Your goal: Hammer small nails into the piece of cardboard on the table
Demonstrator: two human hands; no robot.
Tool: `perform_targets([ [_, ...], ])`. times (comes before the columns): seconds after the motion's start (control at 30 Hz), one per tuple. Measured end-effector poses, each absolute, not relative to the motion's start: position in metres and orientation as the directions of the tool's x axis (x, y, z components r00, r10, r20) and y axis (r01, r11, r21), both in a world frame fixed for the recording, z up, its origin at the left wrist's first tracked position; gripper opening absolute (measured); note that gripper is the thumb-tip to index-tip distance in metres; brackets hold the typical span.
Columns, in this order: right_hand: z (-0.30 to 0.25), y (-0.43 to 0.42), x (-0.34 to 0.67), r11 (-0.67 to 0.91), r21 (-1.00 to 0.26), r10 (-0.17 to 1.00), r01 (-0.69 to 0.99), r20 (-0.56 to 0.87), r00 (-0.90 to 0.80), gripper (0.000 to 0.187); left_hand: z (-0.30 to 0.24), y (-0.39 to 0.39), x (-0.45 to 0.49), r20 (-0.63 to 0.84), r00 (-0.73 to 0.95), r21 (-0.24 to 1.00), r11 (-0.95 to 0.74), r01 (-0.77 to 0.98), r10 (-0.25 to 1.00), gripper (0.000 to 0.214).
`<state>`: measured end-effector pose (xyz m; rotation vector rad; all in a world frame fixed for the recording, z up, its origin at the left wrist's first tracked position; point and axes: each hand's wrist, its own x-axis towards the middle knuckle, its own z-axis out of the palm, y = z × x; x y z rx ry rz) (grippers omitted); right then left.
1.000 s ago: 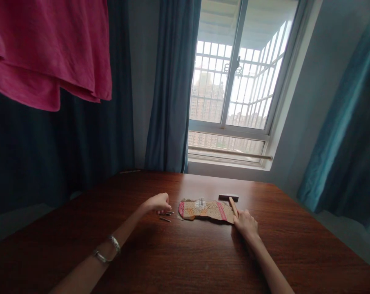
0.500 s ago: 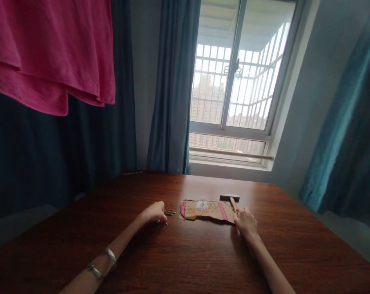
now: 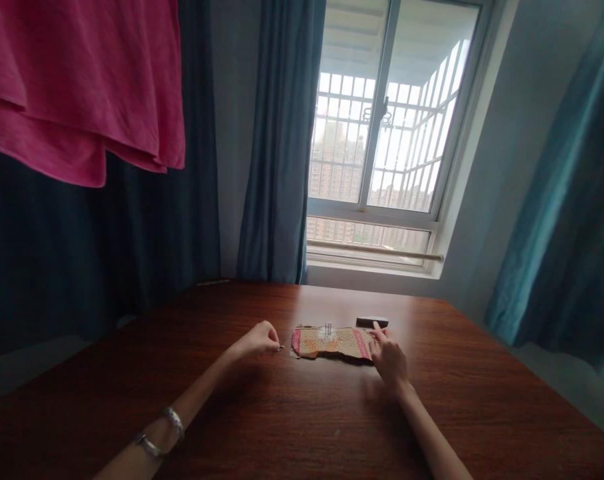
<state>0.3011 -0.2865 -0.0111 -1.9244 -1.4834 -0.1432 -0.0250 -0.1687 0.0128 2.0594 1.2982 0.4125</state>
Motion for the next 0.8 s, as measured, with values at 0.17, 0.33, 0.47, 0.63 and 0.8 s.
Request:
perform_targets([
  [0.17,-0.019,-0.278,0.263,0.259,-0.73,0.818,0.632,0.513,0.258,0.027,0.021,-0.181,0.02,0.049,0.561,0.884,-0.296,0.361,0.827,0.033],
  [0.33,-0.033,-0.276,0.237,0.319,-0.905,0.914,0.282,0.372,0.159,0.033,0.009,-0.2,0.064,0.105,0.565,0.946,-0.258,0.197,0.818,0.035],
  [0.47,-0.037,-0.277,0.235,0.328,-0.932,0.93,0.154,0.348,0.121,0.033,-0.003,-0.212,0.085,0.138,0.579,0.952,-0.269,0.146,0.804,0.033],
  [0.63,-0.036,-0.279,0.236,0.337,-0.931,0.923,0.14,0.356,0.145,0.032,-0.01,-0.217,0.093,0.103,0.585,0.965,-0.224,0.138,0.804,0.026],
  [0.8,-0.036,-0.276,0.238,0.332,-0.925,0.92,0.186,0.361,0.152,0.029,-0.014,-0.207,0.091,0.043,0.594,0.979,-0.151,0.135,0.804,0.024],
])
